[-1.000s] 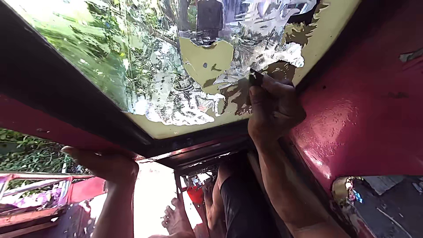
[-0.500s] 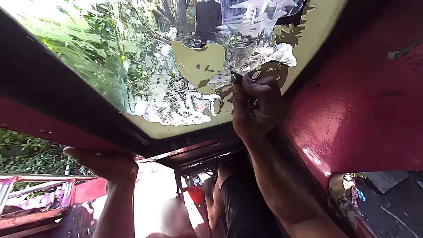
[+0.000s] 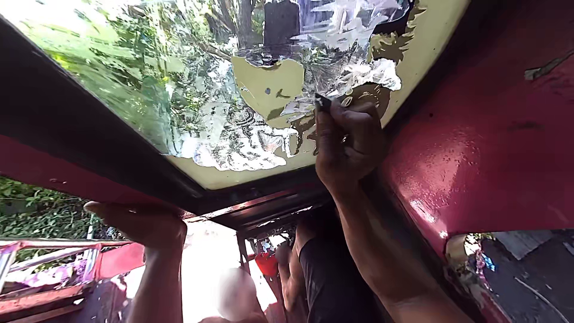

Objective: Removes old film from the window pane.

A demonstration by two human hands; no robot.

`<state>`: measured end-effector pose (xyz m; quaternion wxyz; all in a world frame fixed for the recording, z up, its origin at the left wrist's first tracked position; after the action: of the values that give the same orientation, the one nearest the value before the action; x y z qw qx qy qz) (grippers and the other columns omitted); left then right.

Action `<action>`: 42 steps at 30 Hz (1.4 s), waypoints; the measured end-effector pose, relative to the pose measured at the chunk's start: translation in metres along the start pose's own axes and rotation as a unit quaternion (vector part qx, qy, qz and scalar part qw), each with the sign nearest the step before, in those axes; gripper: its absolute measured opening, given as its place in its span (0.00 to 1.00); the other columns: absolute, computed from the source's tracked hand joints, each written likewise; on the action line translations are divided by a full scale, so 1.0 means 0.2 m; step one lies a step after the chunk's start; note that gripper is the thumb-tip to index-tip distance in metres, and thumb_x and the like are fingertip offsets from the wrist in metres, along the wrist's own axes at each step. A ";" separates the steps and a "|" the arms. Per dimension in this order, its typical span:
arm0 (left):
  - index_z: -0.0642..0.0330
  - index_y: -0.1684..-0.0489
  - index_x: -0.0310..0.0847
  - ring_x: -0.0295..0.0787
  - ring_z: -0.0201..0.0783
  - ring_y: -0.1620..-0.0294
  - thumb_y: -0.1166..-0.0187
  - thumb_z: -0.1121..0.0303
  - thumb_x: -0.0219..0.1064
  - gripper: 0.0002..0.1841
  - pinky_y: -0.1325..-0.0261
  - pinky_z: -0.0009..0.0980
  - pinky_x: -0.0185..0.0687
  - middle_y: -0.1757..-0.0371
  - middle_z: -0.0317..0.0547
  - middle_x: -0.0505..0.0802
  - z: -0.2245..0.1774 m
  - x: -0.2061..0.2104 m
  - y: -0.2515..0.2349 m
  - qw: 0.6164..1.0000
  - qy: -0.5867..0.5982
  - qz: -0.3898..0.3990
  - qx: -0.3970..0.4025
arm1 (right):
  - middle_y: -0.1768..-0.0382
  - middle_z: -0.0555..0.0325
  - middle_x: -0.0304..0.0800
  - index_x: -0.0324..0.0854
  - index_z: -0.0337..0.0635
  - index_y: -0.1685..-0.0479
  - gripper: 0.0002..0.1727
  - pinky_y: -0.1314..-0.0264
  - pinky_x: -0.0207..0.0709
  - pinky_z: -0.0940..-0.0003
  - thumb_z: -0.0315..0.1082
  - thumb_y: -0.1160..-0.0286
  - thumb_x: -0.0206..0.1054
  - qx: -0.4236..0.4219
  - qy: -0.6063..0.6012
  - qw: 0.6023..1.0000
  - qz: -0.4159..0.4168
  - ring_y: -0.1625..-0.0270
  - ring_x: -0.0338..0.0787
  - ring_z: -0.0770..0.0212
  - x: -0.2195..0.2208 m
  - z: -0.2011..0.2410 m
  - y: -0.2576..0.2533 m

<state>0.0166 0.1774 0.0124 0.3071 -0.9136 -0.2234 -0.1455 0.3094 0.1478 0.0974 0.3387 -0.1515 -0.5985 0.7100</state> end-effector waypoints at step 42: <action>0.54 0.53 0.93 0.91 0.28 0.65 0.21 0.66 0.65 0.10 0.61 0.25 0.87 0.52 0.40 0.96 -0.60 0.32 0.37 0.751 -0.406 0.508 0.118 | 0.62 0.59 0.93 0.91 0.38 0.57 0.06 0.51 0.86 0.76 0.30 0.21 0.70 0.073 -0.001 0.993 0.093 0.56 0.90 0.72 -0.27 0.23 -0.01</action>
<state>0.0923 0.0709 0.0931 0.3219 -0.8219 0.1540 0.4441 0.3198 0.0776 0.1003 0.2803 -0.1807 -0.5284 0.7807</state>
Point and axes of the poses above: each hand's wrist, its own y-axis away from the middle knuckle, its own x-axis out of the palm, z = x × y, the point moved 1 cm from there along -y, towards the middle knuckle
